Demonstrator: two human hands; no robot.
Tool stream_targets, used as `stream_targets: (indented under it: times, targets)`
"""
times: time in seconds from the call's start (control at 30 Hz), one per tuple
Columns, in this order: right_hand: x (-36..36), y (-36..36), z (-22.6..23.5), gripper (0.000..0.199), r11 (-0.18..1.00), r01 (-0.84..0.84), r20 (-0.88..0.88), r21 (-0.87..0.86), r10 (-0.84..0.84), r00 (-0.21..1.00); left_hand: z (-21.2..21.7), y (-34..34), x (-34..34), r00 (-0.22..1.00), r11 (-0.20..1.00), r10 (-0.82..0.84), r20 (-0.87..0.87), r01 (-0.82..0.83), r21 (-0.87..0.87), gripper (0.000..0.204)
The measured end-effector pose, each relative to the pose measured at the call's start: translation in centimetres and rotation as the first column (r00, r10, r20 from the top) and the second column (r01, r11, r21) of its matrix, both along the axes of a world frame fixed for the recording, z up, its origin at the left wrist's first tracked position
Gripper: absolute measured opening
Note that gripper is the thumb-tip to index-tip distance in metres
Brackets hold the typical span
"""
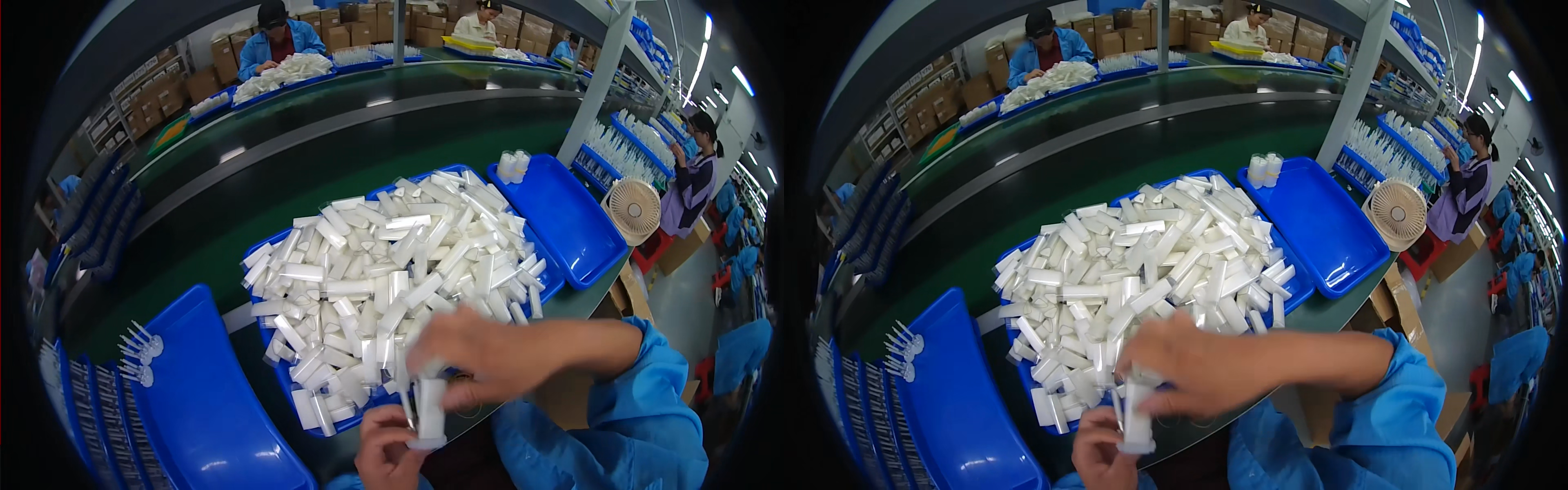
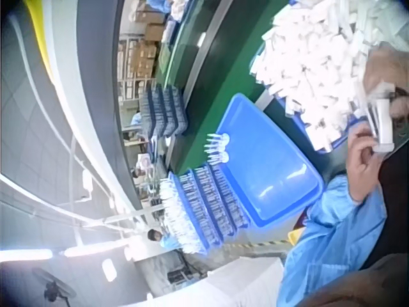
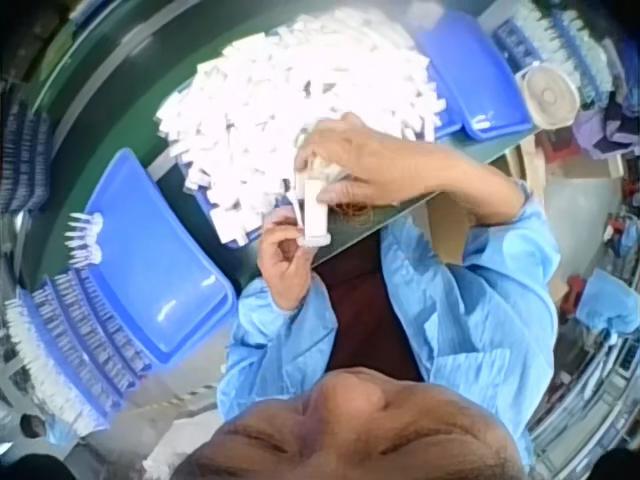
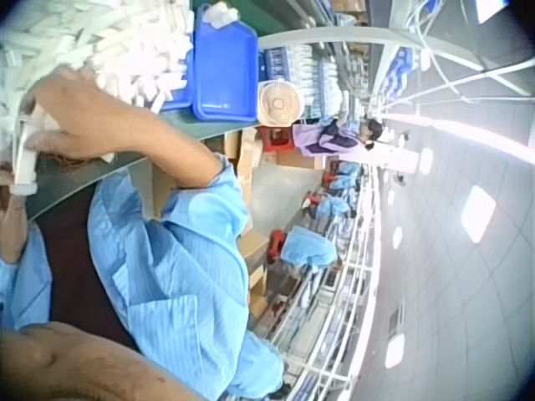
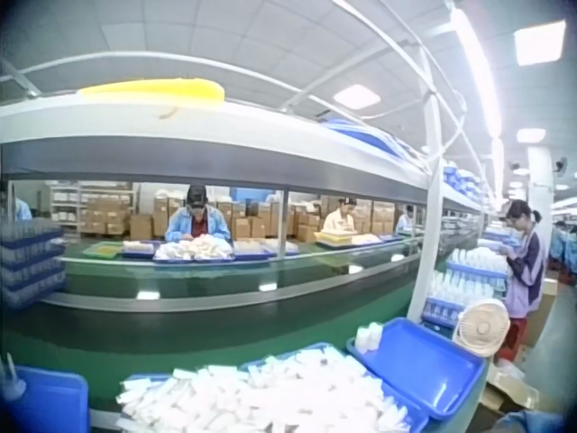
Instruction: The recorder is assembling small plastic sprayer pump components and placing them into a tray on an assembly line.
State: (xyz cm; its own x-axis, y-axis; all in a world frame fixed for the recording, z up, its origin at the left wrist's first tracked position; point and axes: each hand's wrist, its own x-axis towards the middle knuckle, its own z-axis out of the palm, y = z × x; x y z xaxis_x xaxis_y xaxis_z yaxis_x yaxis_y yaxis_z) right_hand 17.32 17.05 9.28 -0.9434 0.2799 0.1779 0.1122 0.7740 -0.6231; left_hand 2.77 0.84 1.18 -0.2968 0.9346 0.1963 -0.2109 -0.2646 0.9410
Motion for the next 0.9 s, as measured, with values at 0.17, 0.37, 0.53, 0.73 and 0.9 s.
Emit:
stream_targets:
  times: [0.17, 0.37, 0.53, 0.73, 0.9]
  targets:
    - [-1.7, 6.1, 0.3, 0.034, 0.849, 0.079, 0.185, 0.523, -0.203, 0.962, -0.1, 0.8, 0.1, 0.996, 0.987, 0.086, -0.011, -0.084, 0.140, 0.017]
    - [-3.2, 7.5, -1.4, 0.022, 0.818, 0.060, 0.159, 0.572, -0.182, 0.970, 0.8, 0.6, -0.1, 0.968, 0.972, 0.204, -0.145, -0.183, 0.145, 0.016]
    - [-2.4, 5.2, -0.9, 0.027, 0.981, 0.186, -0.162, -0.053, -0.192, 0.968, 0.5, 0.9, -0.9, 0.861, 0.953, 0.258, -0.438, -0.154, 0.259, 0.015]
    - [-1.7, 2.8, 0.0, 0.034, 0.481, 0.186, 0.091, -0.857, -0.214, 0.973, 1.2, 1.2, -0.6, 0.823, 0.944, 0.269, -0.501, -0.122, 0.307, 0.007]
    - [-1.4, 2.4, -1.4, 0.032, 0.157, 0.048, 0.019, -0.986, -0.181, 0.983, 1.5, 1.5, -0.5, 0.828, 0.962, 0.201, -0.524, -0.065, 0.267, 0.008]
